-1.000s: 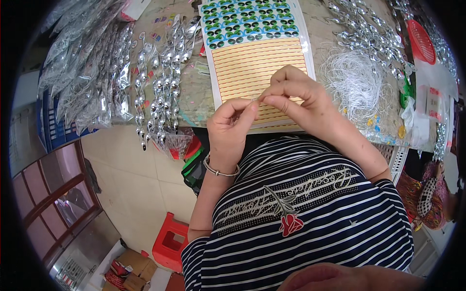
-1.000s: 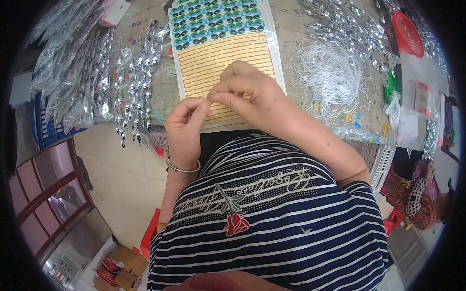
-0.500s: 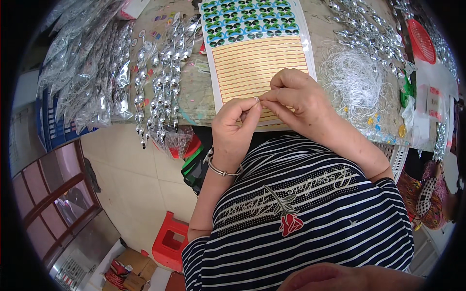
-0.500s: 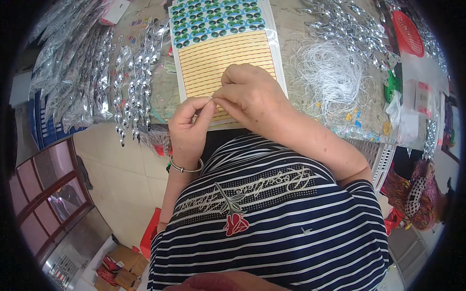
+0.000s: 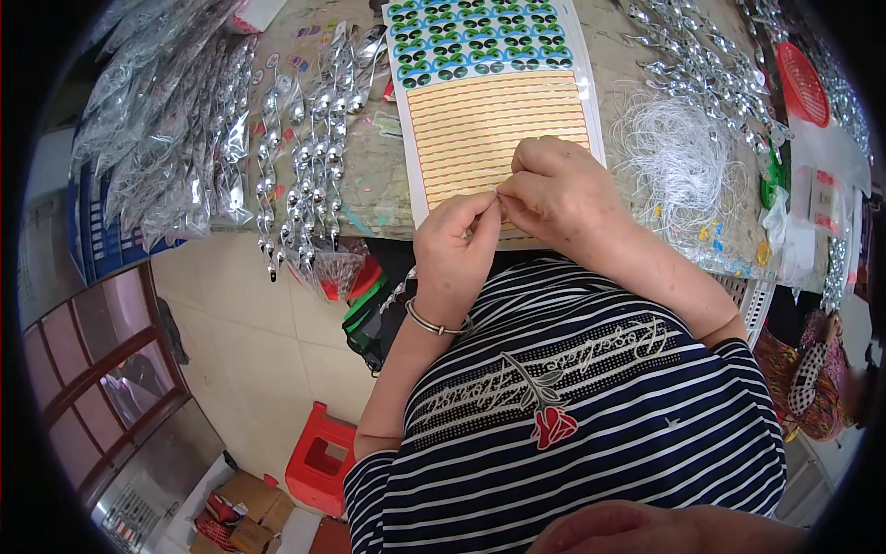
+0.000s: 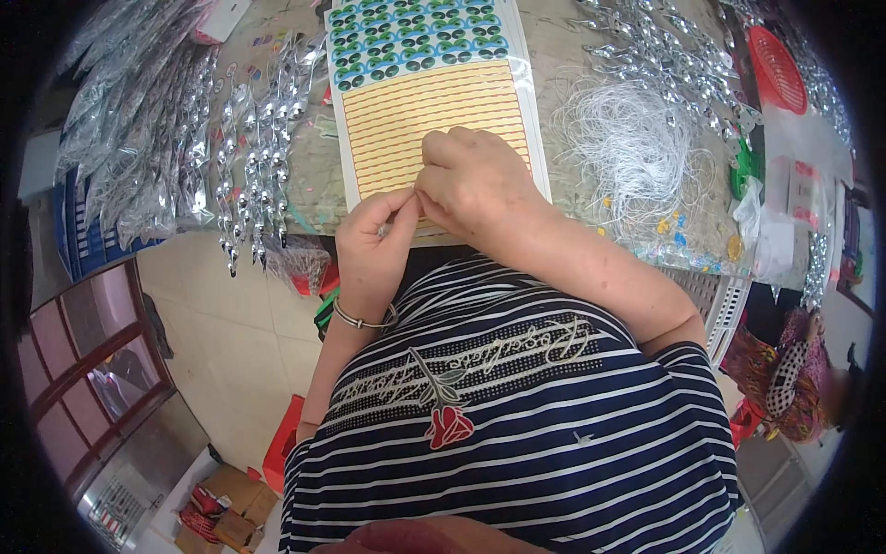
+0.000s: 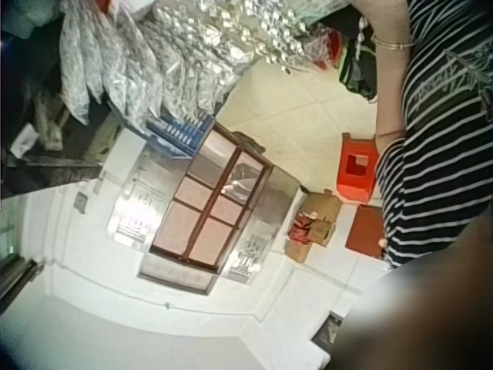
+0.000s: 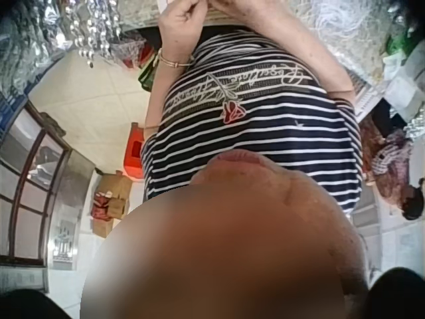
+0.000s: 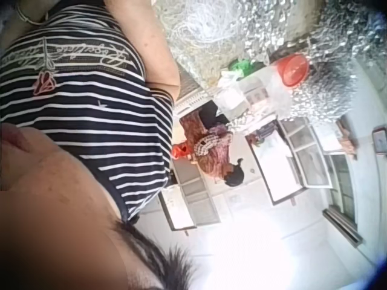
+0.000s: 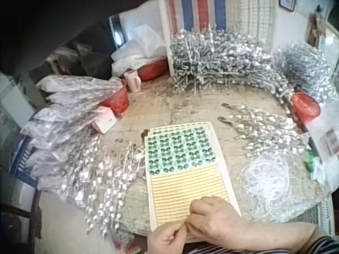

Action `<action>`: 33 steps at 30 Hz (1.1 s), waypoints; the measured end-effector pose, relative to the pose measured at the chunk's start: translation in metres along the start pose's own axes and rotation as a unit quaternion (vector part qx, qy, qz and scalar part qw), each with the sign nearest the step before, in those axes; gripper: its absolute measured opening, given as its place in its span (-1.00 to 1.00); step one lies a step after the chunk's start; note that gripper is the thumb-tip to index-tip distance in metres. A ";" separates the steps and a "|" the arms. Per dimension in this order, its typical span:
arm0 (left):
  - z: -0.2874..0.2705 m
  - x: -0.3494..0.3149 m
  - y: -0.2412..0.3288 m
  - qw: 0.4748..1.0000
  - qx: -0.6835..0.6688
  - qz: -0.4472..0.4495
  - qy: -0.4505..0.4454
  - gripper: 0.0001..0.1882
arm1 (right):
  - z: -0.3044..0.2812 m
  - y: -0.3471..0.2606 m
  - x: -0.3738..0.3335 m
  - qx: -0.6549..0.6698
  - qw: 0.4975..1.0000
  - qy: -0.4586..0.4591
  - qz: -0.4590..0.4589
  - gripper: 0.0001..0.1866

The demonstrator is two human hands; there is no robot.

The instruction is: Assembling small toys by applying stickers to silver tinsel components and grouping them into bundles.

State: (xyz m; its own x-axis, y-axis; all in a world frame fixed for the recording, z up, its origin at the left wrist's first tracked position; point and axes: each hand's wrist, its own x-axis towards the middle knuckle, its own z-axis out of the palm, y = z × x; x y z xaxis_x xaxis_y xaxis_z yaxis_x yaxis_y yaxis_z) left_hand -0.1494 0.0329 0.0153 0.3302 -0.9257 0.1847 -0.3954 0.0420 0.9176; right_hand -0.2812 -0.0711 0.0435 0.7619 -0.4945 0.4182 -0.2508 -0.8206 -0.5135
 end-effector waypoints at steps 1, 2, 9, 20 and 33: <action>0.001 -0.001 0.001 0.998 -0.035 -0.050 0.004 -0.90 | 0.001 0.000 -0.001 0.001 1.000 0.007 0.001 -0.85; 0.001 -0.002 0.001 0.992 -0.071 -0.100 0.007 -0.87 | 0.002 0.001 -0.001 0.001 1.000 0.006 0.001 -0.85; -0.005 -0.002 0.007 0.934 -0.265 -0.240 -0.014 -0.83 | 0.004 0.002 -0.006 0.077 0.995 0.025 0.060 -0.87; -0.009 0.001 0.017 0.894 -0.350 -0.279 0.009 -0.88 | 0.005 0.004 -0.013 0.422 0.863 -0.028 0.275 -0.92; -0.014 0.000 0.019 0.915 -0.336 -0.223 0.005 -0.94 | -0.006 -0.001 -0.011 0.511 0.794 -0.058 0.326 -0.89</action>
State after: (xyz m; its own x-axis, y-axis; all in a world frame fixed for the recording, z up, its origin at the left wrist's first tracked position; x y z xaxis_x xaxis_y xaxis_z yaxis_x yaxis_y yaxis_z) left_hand -0.1448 0.0386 0.0375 0.3403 -0.9035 -0.2604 0.3953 -0.1137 0.9115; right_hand -0.2925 -0.0666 0.0439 0.7339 -0.6402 -0.2269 -0.0448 0.2878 -0.9567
